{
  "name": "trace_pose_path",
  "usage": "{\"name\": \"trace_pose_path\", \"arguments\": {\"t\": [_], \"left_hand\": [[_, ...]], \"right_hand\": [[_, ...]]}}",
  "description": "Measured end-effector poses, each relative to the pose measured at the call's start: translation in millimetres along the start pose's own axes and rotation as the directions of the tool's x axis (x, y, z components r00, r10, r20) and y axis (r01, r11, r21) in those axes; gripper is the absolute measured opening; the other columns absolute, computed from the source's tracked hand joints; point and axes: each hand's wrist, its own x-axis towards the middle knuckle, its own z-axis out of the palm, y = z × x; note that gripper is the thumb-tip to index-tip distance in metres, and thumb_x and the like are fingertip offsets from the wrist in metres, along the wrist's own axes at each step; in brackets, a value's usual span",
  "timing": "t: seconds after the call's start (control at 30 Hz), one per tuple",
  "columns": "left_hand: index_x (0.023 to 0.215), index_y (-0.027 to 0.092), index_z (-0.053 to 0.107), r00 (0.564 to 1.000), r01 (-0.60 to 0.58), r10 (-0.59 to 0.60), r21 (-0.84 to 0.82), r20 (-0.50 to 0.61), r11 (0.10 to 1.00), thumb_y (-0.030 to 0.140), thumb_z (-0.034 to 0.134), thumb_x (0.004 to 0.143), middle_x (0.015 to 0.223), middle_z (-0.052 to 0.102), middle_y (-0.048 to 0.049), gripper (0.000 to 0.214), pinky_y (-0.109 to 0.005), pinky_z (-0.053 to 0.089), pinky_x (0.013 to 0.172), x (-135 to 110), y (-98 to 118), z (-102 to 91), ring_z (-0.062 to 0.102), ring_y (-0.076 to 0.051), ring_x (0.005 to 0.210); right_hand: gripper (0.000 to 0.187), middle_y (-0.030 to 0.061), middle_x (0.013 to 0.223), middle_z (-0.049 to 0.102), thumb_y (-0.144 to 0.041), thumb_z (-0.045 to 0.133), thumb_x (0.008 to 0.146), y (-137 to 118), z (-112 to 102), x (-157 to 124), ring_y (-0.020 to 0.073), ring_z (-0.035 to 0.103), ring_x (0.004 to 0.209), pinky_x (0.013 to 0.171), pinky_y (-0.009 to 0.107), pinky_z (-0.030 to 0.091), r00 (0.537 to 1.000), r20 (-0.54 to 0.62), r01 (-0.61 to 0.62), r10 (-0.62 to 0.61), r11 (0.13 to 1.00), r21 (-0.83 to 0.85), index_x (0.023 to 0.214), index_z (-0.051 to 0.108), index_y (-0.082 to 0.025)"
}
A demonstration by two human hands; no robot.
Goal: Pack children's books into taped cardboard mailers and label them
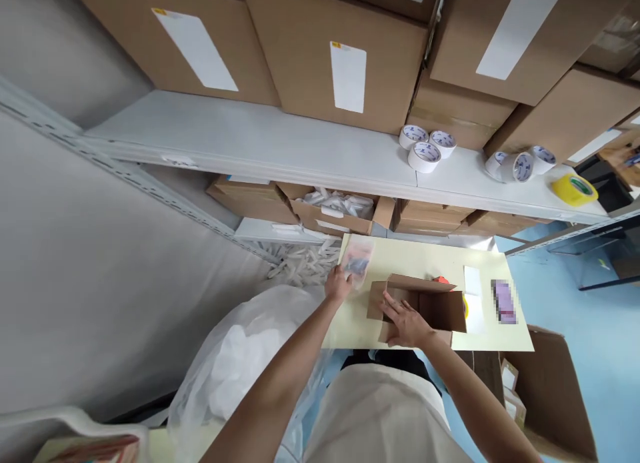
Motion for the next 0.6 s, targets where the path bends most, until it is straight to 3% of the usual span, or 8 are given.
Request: {"name": "trace_pose_path", "arguments": {"t": [0.13,0.33,0.47,0.6], "left_hand": [[0.128,0.013,0.051,0.994,0.100,-0.101,0.031,0.032,0.995,0.025,0.061,0.080,0.133,0.053,-0.0220,0.051,-0.044,0.045,0.093,29.4,8.3,17.2,0.050,-0.036,0.125],[0.133,0.012,0.043,0.972,0.223,-0.223,0.005,0.075,0.975,0.019,0.065,0.075,0.133,0.050,-0.0243,0.062,-0.047,0.046,0.092,49.8,9.2,40.4,0.050,-0.038,0.124],[0.126,0.012,0.050,0.980,0.191,-0.186,-0.082,0.072,0.978,0.006,0.058,0.074,0.122,0.059,-0.0179,0.053,-0.039,0.045,0.097,36.9,0.3,36.9,0.056,-0.030,0.118],[0.115,0.012,0.057,0.988,0.150,-0.151,-0.188,0.010,0.971,0.003,0.052,0.073,0.111,0.064,-0.0146,0.044,-0.037,0.046,0.098,7.1,-18.1,18.8,0.060,-0.027,0.113]], "right_hand": [[0.109,0.0087,0.164,0.006,-0.029,0.085,0.064,-1.8,5.6,0.5,0.0308,0.030,0.145,0.119,0.046,0.022,1.000,0.004,-0.021,0.021,0.999,0.025,0.153,0.023,-0.031],[0.104,0.0087,0.164,0.001,-0.026,0.082,0.069,-1.2,10.0,-1.2,0.0302,0.033,0.144,0.119,0.046,0.023,1.000,-0.014,-0.021,0.022,0.999,0.031,0.154,0.021,-0.031],[0.102,0.0095,0.164,0.001,-0.023,0.080,0.070,-0.8,10.4,-1.1,0.0285,0.035,0.143,0.117,0.044,0.028,1.000,-0.008,-0.003,0.003,1.000,0.015,0.153,0.021,-0.029],[0.104,0.0085,0.164,0.000,-0.022,0.079,0.071,0.0,9.2,1.2,0.0282,0.038,0.141,0.116,0.042,0.031,0.999,-0.028,0.030,-0.030,0.999,0.028,0.154,0.018,-0.029]]}}
